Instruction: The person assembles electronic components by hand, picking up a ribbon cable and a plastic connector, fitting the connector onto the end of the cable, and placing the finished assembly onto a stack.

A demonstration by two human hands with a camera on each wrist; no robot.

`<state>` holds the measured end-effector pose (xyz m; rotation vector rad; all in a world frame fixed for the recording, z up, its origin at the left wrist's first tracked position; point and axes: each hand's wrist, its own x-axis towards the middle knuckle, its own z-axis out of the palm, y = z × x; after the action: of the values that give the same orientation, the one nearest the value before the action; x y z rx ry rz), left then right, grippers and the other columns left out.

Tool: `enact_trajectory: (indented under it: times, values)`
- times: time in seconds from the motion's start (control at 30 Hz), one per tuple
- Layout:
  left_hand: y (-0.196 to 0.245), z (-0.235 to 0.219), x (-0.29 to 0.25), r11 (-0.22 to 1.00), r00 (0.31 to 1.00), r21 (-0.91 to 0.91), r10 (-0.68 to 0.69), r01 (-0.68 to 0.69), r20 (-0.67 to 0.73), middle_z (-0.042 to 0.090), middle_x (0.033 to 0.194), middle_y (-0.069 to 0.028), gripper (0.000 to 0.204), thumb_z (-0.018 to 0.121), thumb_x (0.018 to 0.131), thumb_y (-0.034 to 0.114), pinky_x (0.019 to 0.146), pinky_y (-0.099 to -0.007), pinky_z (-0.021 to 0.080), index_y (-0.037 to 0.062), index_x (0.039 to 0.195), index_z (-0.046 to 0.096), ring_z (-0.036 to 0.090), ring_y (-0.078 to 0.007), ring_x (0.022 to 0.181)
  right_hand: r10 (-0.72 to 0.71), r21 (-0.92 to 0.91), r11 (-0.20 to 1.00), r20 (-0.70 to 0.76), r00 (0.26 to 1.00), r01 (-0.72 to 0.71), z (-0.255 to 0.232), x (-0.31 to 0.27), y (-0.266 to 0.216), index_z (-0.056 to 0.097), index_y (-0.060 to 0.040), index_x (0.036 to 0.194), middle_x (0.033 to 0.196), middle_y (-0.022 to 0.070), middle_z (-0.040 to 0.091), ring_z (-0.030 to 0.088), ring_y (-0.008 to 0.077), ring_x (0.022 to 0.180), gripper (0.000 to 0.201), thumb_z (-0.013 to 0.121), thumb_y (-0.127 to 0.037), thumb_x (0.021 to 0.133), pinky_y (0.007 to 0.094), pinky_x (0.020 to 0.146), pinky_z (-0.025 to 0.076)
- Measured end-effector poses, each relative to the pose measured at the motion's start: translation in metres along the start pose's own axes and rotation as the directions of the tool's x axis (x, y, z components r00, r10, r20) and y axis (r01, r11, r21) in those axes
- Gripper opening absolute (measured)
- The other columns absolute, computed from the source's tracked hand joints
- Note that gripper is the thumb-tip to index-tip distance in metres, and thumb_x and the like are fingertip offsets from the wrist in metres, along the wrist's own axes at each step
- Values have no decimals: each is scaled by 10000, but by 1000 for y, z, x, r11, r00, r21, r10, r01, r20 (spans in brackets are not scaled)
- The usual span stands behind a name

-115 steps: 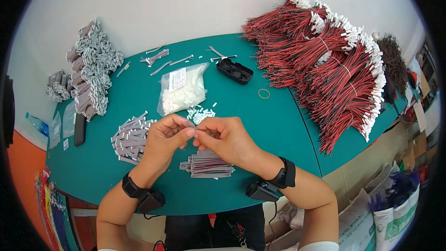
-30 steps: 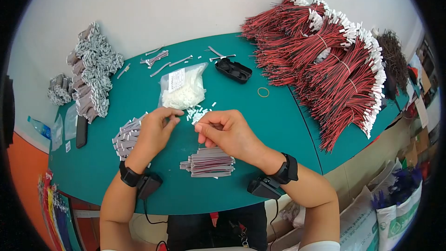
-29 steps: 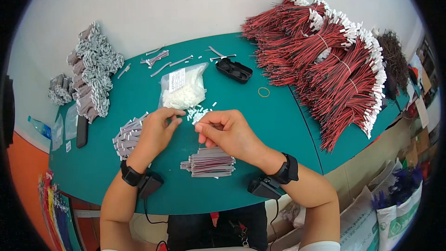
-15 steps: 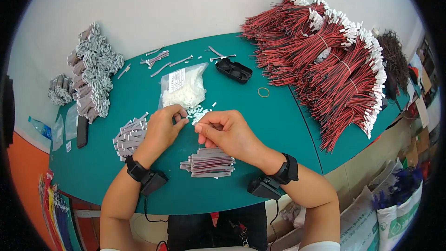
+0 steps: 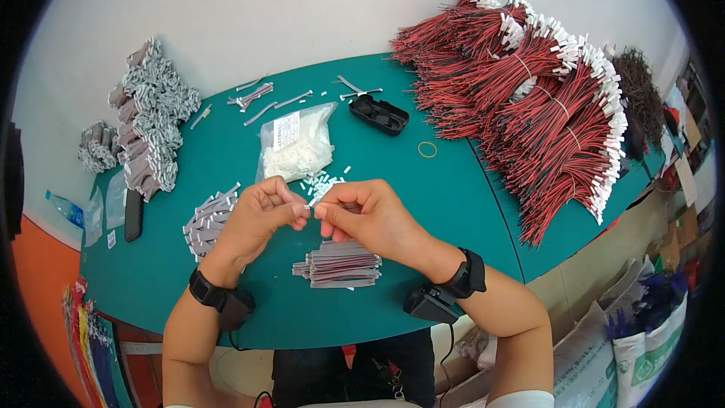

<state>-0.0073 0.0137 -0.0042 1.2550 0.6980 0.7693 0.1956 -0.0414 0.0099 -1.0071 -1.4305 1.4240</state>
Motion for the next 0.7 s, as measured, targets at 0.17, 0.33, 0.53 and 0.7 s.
enact_trajectory:
  times: [0.17, 0.33, 0.53, 0.7]
  values:
    - [8, 8, -6, 979, 999, -198, -36, 41, 28, 645, 873, -85, 177, 626, 850, 48, 705, -242, 494, -12, 1007, 573, 613, -127, 771, 18, 35, 999, 43, 999, -20, 1, -2, -2, 639, -15, 858, 695, -2, 606, 536, 35, 605, 157, 572, -145, 916, 174, 551, 451]
    - [4, 7, -8, 986, 999, -162, -41, 46, 32, 646, 885, -75, 216, 601, 873, 53, 736, -244, 506, -8, 1079, 582, 624, -137, 808, 13, 31, 999, 48, 999, -14, 0, -2, -2, 638, -14, 858, 694, 2, 608, 539, 39, 601, 156, 568, -140, 917, 177, 547, 451]
    - [6, 6, -8, 980, 995, -185, -58, 71, 78, 647, 928, -86, 150, 607, 879, 91, 745, -250, 510, 5, 1002, 593, 630, -151, 851, 19, 1, 1000, 45, 999, -19, -2, -2, -2, 637, -15, 854, 694, 5, 608, 539, 42, 596, 155, 568, -139, 915, 177, 548, 448]
    - [6, 10, -9, 984, 999, -175, -10, 17, 40, 635, 940, -87, 164, 619, 880, 127, 747, -253, 491, 2, 983, 594, 613, -149, 858, 27, 12, 1000, 53, 998, -28, -1, -3, -3, 638, -13, 845, 694, 4, 608, 540, 43, 605, 158, 572, -141, 912, 179, 554, 446]
